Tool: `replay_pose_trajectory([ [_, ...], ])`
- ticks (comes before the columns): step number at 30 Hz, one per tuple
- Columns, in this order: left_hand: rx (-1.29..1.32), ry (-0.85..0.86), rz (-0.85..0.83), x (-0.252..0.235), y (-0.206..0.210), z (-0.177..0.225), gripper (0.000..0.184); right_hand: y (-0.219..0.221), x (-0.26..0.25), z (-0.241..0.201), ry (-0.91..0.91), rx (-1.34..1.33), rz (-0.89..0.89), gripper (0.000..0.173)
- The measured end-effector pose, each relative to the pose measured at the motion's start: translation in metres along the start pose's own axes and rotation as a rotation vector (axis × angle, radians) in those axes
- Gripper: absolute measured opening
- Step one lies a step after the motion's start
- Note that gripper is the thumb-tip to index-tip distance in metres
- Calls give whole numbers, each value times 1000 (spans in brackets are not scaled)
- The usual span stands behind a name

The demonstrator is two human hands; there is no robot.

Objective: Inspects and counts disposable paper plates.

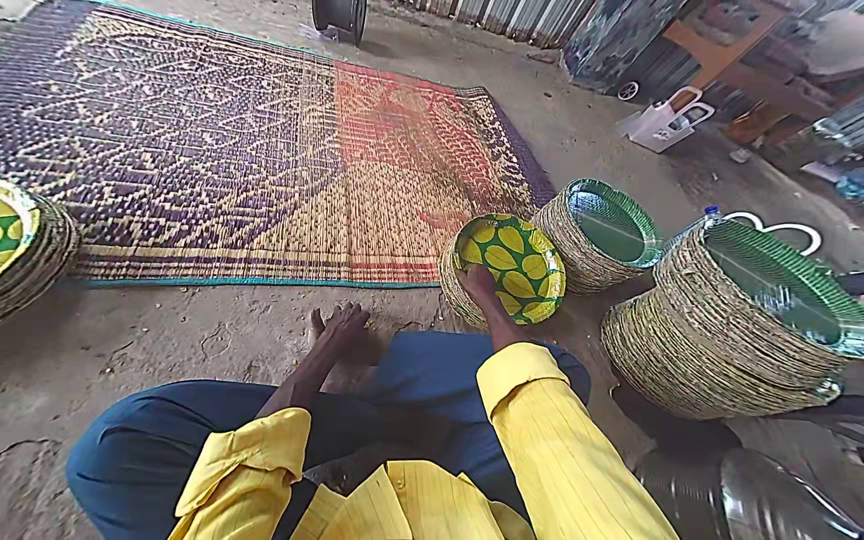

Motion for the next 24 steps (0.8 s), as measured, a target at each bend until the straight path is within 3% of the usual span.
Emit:
replay_pose_trajectory([
  [5, -32, -7, -28, 0, 2, 5, 37, -8, 2, -3, 16, 58, 48, 43],
  [7, -6, 57, 82, 5, -4, 4, 37, -18, 8, -15, -44, 50, 171, 40],
  [8, 28, 132, 230, 10, -11, 6, 37, -25, 12, -24, -123, 46, 267, 37],
  [11, 65, 398, 939, 22, -34, 20, 31, -19, 47, -61, -516, 34, 473, 23],
  [12, 46, 439, 1078, 26, -44, 26, 30, -6, 57, -78, -657, 24, 463, 20],
  [14, 5, 437, 1183, 31, -52, 32, 30, 32, 79, -113, -820, 6, 273, 22],
  [16, 19, 330, 978, 34, -48, 27, 32, 72, 94, -139, -736, 6, -77, 34],
  [18, 0, 115, 528, 33, -35, 19, 40, 106, 92, -141, -740, 107, -308, 39],
  [20, -68, -83, 125, 26, -17, 8, 43, 121, 77, -128, -856, 235, -440, 36],
  [22, -125, -148, -13, 20, -10, 8, 36, 99, 56, -108, -825, 166, -315, 38],
  [24, -154, -138, -29, 18, -10, 13, 34, 57, 34, -84, -633, 6, -2, 38],
])
Point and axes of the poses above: each hand's wrist, its own x-axis away from the middle knuckle, its own y-axis out of the palm, z = x × y, the point moved 3 cm from there along -x, towards the middle knuckle, and after that the axes turned 1 degree about -x, right-handed, at the moved point
